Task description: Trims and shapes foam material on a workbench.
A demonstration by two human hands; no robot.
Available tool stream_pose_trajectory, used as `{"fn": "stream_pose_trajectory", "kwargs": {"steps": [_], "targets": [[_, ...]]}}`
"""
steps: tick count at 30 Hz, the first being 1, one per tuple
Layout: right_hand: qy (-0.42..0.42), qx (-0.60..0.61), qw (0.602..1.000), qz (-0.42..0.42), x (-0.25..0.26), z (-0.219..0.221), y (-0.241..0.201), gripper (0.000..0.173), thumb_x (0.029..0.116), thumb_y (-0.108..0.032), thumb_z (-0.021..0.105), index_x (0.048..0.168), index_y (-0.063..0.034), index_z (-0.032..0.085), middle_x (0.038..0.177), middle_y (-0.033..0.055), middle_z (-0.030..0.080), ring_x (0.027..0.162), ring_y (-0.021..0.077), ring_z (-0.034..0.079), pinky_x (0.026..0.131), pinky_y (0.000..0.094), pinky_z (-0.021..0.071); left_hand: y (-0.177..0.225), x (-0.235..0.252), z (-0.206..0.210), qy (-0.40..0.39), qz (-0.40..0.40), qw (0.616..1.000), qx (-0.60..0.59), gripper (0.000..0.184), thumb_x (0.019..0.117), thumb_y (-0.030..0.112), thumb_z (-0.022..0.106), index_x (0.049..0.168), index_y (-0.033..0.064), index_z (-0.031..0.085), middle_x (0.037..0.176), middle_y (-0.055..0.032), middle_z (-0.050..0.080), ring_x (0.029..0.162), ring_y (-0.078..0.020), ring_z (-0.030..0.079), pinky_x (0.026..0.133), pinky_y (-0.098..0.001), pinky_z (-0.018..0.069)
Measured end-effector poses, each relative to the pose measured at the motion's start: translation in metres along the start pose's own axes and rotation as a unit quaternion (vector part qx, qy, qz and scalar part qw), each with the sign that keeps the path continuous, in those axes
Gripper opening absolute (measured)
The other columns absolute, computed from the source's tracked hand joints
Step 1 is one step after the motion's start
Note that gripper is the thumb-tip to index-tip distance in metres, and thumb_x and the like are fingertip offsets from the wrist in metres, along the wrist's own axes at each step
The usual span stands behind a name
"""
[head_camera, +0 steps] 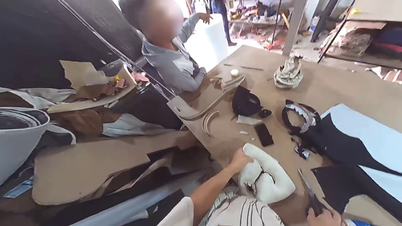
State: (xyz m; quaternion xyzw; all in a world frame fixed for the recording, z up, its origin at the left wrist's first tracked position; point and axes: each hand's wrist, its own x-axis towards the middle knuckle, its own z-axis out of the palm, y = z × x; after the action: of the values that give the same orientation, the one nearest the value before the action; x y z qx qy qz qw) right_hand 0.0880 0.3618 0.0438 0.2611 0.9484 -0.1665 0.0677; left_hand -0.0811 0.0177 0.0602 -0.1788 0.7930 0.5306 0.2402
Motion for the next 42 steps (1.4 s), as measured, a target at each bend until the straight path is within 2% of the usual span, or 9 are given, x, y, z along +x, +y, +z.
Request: {"fn": "stream_pose_trajectory", "kwargs": {"steps": [2,4,8,13,17,20,26,31,42], "targets": [[0.049,-0.007,0.997,-0.065,0.0,-0.012,-0.005,0.054,0.092,-0.028,0.069,0.127,0.0123,0.062,0.144,0.0418,0.046,0.134,0.0623,0.042,0.107,0.0767,0.0342,0.0,-0.002,0.0,0.01,0.019,1.0,-0.004,0.07,0.071,0.024,0.09,0.132,0.005,0.062,0.119,-0.0159,0.072,0.11,-0.0279,0.071,0.098,-0.0532,0.0579],[0.069,0.003,0.988,-0.137,-0.001,-0.027,-0.022,0.051,0.0966,-0.031,0.062,0.131,0.0062,0.062,0.142,0.0359,0.051,0.134,0.0553,0.048,0.111,0.0703,0.0368,-0.003,-0.005,0.003,0.02,0.026,0.999,0.007,0.076,0.0729,0.027,0.09,0.137,0.0036,0.057,0.122,-0.0162,0.07,0.113,-0.026,0.069,0.1,-0.0499,0.0575],[-0.054,0.139,0.968,-0.202,0.013,-0.023,-0.09,0.059,0.0936,-0.046,0.07,0.137,-0.0069,0.061,0.136,0.0203,0.062,0.131,0.0368,0.056,0.109,0.0571,0.0463,-0.02,-0.011,0.011,0.02,0.025,0.999,-0.011,0.072,0.0774,0.028,0.088,0.138,0.0071,0.056,0.118,-0.016,0.072,0.105,-0.0279,0.072,0.091,-0.0523,0.0606],[-0.189,0.236,0.919,-0.252,0.045,-0.003,-0.168,0.077,0.0848,-0.03,0.085,0.15,-0.008,0.049,0.142,0.0228,0.057,0.131,0.0424,0.054,0.109,0.0624,0.0442,-0.03,-0.005,0.002,-0.083,0.061,0.992,-0.069,0.069,0.0899,0.017,0.078,0.149,0.0082,0.043,0.128,-0.0147,0.067,0.113,-0.0259,0.069,0.096,-0.0491,0.0593],[-0.246,0.17,0.922,-0.246,0.078,0.027,-0.189,0.066,0.0769,-0.043,0.086,0.13,-0.0104,0.063,0.114,0.0193,0.07,0.106,0.0386,0.068,0.088,0.0641,0.0544,-0.033,-0.005,0.001,-0.059,0.043,0.996,-0.041,0.066,0.0855,0.015,0.08,0.142,0.0008,0.049,0.119,-0.0155,0.071,0.108,-0.0235,0.072,0.095,-0.0453,0.0608],[-0.278,0.134,0.913,-0.266,0.095,0.031,-0.208,0.075,0.0733,-0.058,0.083,0.127,-0.0085,0.066,0.113,0.0221,0.069,0.108,0.0409,0.066,0.09,0.0678,0.0516,-0.015,-0.017,-0.016,-0.033,0.057,0.998,-0.011,0.067,0.0829,0.016,0.084,0.139,-0.002,0.054,0.122,-0.0163,0.07,0.111,-0.0223,0.07,0.101,-0.0437,0.0583],[-0.239,0.062,0.927,-0.283,0.098,0.046,-0.208,0.075,0.0636,-0.077,0.08,0.101,-0.0121,0.072,0.084,0.0164,0.071,0.083,0.0392,0.07,0.07,0.0665,0.0529,-0.021,-0.011,-0.02,-0.054,0.055,0.997,0.019,0.059,0.0798,0.025,0.086,0.129,0.0016,0.064,0.115,-0.016,0.073,0.108,-0.0254,0.072,0.099,-0.0509,0.0576],[-0.243,0.001,0.939,-0.245,0.085,0.038,-0.226,0.093,0.0565,-0.088,0.074,0.109,-0.011,0.069,0.089,0.0177,0.072,0.089,0.0393,0.071,0.073,0.0648,0.0543,-0.023,-0.011,-0.032,-0.141,0.073,0.986,-0.04,0.063,0.0867,0.014,0.079,0.141,0.0002,0.051,0.127,-0.0177,0.068,0.117,-0.0253,0.068,0.104,-0.0489,0.0544],[-0.234,-0.046,0.952,-0.192,0.076,0.055,-0.225,0.097,0.0533,-0.089,0.073,0.116,-0.0154,0.067,0.097,0.0153,0.074,0.092,0.0376,0.072,0.073,0.0629,0.0548,-0.032,-0.001,-0.029,-0.099,0.043,0.985,0.135,0.062,0.0825,0.037,0.082,0.127,-0.0001,0.062,0.114,-0.0185,0.072,0.108,-0.0302,0.07,0.098,-0.0555,0.0556]]}}
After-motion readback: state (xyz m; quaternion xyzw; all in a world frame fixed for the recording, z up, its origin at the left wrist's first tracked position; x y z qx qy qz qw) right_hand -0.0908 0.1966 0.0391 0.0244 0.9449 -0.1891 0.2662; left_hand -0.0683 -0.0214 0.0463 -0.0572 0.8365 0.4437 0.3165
